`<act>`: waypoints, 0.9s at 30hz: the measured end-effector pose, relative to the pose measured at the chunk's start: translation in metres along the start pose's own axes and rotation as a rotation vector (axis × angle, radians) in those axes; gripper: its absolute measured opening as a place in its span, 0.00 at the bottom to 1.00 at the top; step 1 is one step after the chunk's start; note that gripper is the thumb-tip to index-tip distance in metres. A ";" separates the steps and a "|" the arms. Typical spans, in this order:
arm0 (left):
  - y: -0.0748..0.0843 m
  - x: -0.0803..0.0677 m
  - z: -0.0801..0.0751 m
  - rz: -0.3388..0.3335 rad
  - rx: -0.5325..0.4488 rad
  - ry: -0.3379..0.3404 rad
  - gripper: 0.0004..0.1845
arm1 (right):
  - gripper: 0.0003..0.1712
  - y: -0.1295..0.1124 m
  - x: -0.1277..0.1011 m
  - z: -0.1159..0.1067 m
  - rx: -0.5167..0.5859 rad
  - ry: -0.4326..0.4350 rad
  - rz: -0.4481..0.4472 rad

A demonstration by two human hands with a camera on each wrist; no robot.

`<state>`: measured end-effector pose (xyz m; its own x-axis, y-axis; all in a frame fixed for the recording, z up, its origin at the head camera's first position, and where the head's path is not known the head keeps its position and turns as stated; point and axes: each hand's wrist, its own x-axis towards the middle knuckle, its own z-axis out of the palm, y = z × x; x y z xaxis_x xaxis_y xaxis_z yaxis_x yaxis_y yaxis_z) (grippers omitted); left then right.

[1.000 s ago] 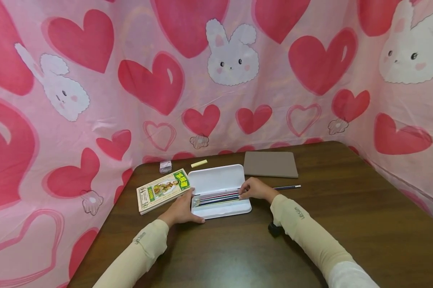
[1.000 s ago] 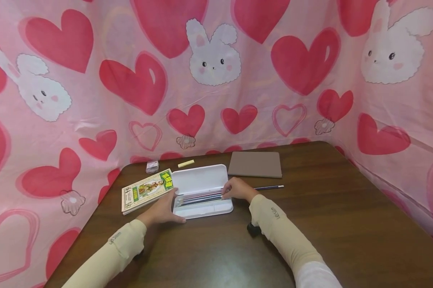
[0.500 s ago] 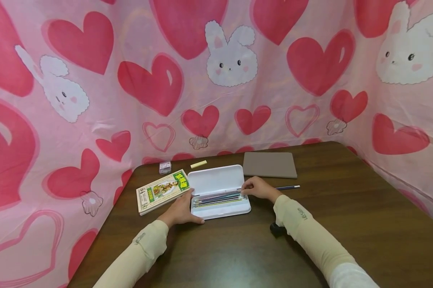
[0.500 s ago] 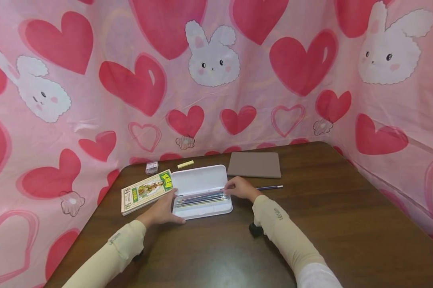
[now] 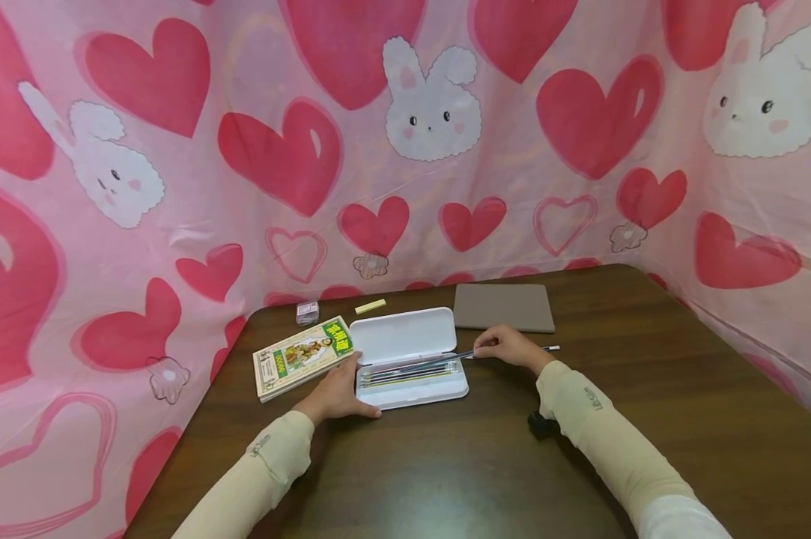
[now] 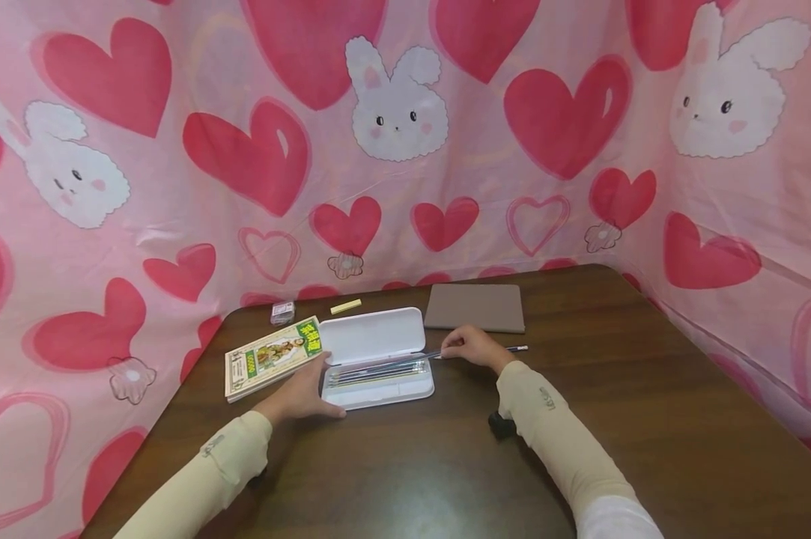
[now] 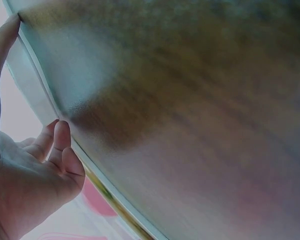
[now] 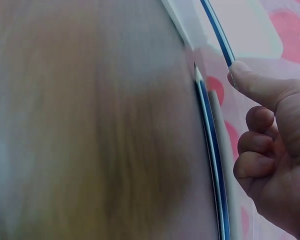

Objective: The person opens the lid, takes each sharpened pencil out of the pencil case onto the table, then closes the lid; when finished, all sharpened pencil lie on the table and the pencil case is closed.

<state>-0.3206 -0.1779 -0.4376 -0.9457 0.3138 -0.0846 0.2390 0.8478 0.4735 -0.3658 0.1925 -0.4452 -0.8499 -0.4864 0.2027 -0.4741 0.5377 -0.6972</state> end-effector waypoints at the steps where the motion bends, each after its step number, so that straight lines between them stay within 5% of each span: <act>1: 0.000 0.000 0.000 -0.003 0.001 -0.001 0.67 | 0.05 0.002 -0.002 -0.002 0.005 0.001 0.005; 13: -0.001 0.001 0.000 -0.002 0.012 0.000 0.67 | 0.09 0.016 -0.026 -0.023 0.051 0.030 -0.021; 18: 0.000 0.001 -0.001 -0.004 0.009 -0.001 0.67 | 0.09 0.022 -0.034 -0.035 0.031 0.038 0.095; 27: 0.001 0.001 -0.001 -0.012 0.007 -0.006 0.67 | 0.09 0.035 -0.054 -0.054 -0.017 0.076 0.155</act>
<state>-0.3214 -0.1774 -0.4360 -0.9471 0.3063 -0.0955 0.2294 0.8545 0.4661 -0.3492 0.2746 -0.4428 -0.9277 -0.3439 0.1452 -0.3392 0.6144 -0.7123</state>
